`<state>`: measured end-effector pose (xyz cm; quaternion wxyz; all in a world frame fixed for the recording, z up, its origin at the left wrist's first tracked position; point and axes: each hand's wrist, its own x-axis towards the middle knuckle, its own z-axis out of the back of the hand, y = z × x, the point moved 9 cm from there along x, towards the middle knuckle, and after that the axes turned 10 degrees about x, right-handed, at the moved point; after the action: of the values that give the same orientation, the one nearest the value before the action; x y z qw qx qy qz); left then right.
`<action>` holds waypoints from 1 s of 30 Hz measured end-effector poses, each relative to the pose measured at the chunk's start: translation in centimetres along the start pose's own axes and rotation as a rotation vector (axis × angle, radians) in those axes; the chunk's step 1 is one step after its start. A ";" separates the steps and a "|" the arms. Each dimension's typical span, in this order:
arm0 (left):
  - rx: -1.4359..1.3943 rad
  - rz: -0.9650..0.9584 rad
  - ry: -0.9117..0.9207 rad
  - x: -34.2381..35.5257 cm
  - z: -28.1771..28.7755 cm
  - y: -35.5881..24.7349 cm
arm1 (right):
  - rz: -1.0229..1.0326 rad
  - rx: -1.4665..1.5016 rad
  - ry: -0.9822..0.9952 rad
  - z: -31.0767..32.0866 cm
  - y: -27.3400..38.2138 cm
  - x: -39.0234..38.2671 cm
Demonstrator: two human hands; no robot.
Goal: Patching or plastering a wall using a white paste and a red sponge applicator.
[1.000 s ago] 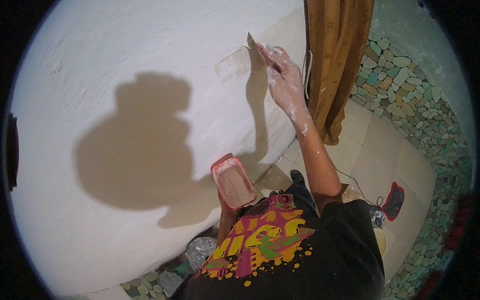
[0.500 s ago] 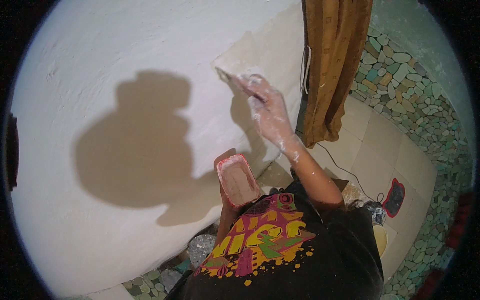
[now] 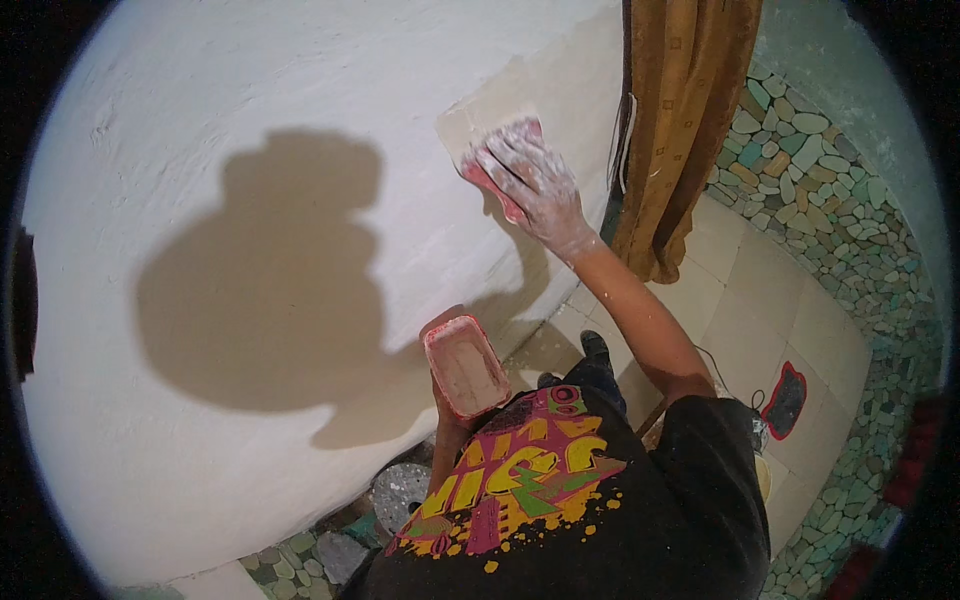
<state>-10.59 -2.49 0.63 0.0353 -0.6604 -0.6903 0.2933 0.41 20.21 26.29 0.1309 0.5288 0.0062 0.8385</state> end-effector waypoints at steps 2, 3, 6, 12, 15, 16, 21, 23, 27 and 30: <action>0.004 -0.006 0.018 0.3 0.3 -0.1 | -0.053 0.024 0.042 -1.0 -0.2 -3.0; 0.010 -0.005 0.042 0.5 0.2 0.0 | -0.097 0.002 0.118 -1.9 -0.8 -4.7; 0.105 -0.149 0.053 1.7 -2.8 -2.1 | -0.185 0.049 0.202 -2.8 -2.3 -8.5; 0.387 -0.610 0.077 1.5 -9.6 -5.6 | -0.905 0.640 -0.194 -1.6 -6.8 -9.4; 0.523 -0.857 0.082 0.2 -13.5 -7.3 | -0.895 0.826 -0.455 2.1 -7.2 -2.8; 0.570 -0.938 0.082 -0.5 -14.7 -7.9 | -0.883 0.741 -0.392 2.8 -7.4 -0.9; 0.382 -0.662 0.089 -0.4 -8.3 -6.2 | -0.903 0.767 -0.368 2.8 -5.7 2.7; 0.097 -0.219 0.096 -0.9 -1.7 -3.4 | -0.946 0.819 -0.396 3.1 -3.5 2.5; -0.071 0.050 0.159 -1.5 -0.6 -1.1 | -0.906 0.829 -0.353 2.4 1.0 2.4; -0.003 0.008 0.130 -1.6 0.4 -1.6 | -0.740 0.758 -0.253 2.2 4.3 3.5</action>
<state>-11.95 -4.01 1.56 0.0780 -0.6809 -0.6843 0.2489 0.02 16.54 30.96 0.2173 0.5982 0.4782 0.6052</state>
